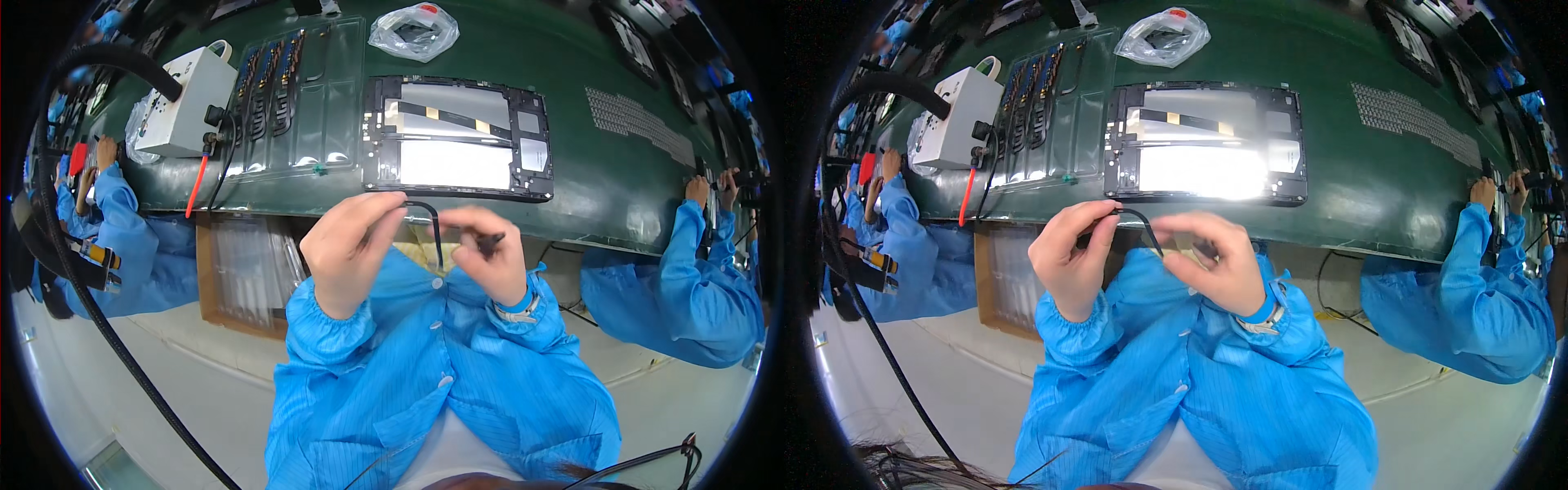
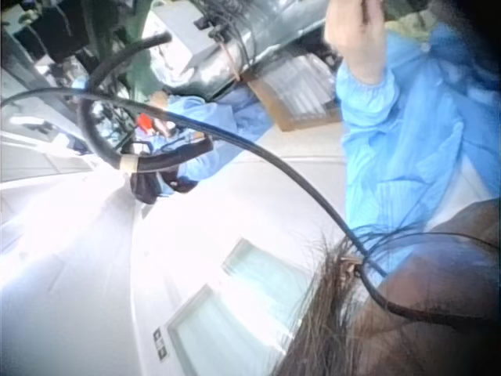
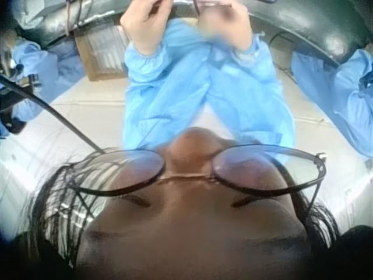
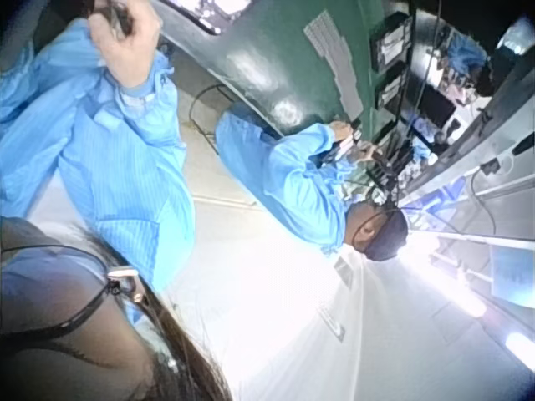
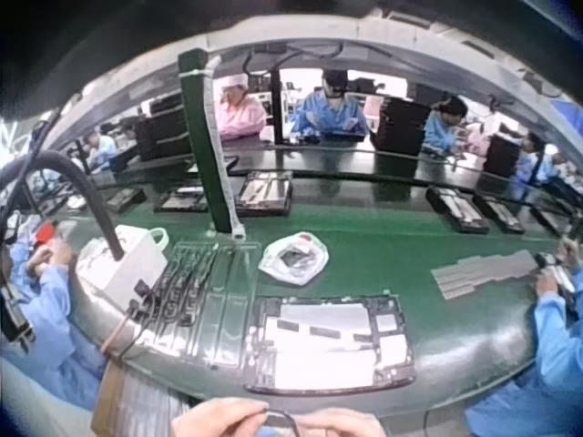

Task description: Assembling the internal components, ribbon cables, and screen of a tablet computer on an electronics production line.

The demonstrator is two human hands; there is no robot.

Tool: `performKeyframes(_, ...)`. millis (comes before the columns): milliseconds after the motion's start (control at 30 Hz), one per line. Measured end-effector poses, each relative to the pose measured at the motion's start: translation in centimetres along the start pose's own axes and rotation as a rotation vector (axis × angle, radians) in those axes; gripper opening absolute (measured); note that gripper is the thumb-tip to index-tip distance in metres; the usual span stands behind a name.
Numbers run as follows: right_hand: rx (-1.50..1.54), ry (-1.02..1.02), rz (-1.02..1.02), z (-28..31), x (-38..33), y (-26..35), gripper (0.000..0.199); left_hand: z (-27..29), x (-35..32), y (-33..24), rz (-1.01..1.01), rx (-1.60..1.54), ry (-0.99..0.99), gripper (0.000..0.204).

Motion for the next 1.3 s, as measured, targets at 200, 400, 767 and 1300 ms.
performKeyframes(200, -0.101, -0.216, 0.191, -1.3, 1.8, 1.5, 0.014, -1.1, -0.4, -0.7, -0.067, -0.004, 0.049, 0.019)
performKeyframes(400, -0.338, -0.397, 0.565, -2.2, 1.5, 2.0, 0.019, -2.5, -1.2, -0.3, -0.081, -0.282, -0.287, 0.019)
performKeyframes(767, -0.624, -0.499, 0.727, -2.7, 1.3, 1.7, 0.026, -1.2, -0.4, 0.0, -0.081, -0.117, -0.141, 0.019)
performKeyframes(1300, -0.422, -0.376, 0.501, -0.4, 0.7, 1.3, 0.023, 5.6, 1.4, 9.1, -0.361, 0.81, 0.272, 0.014)
Point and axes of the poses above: each hand's wrist, its own x-axis towards the middle knuckle, its own z-axis out of the back of the hand, y = z × x, the point moved 2 cm from there along x, towards the middle knuckle, and after that the axes turned 9 degrees about -x, right-handed, at the moved point
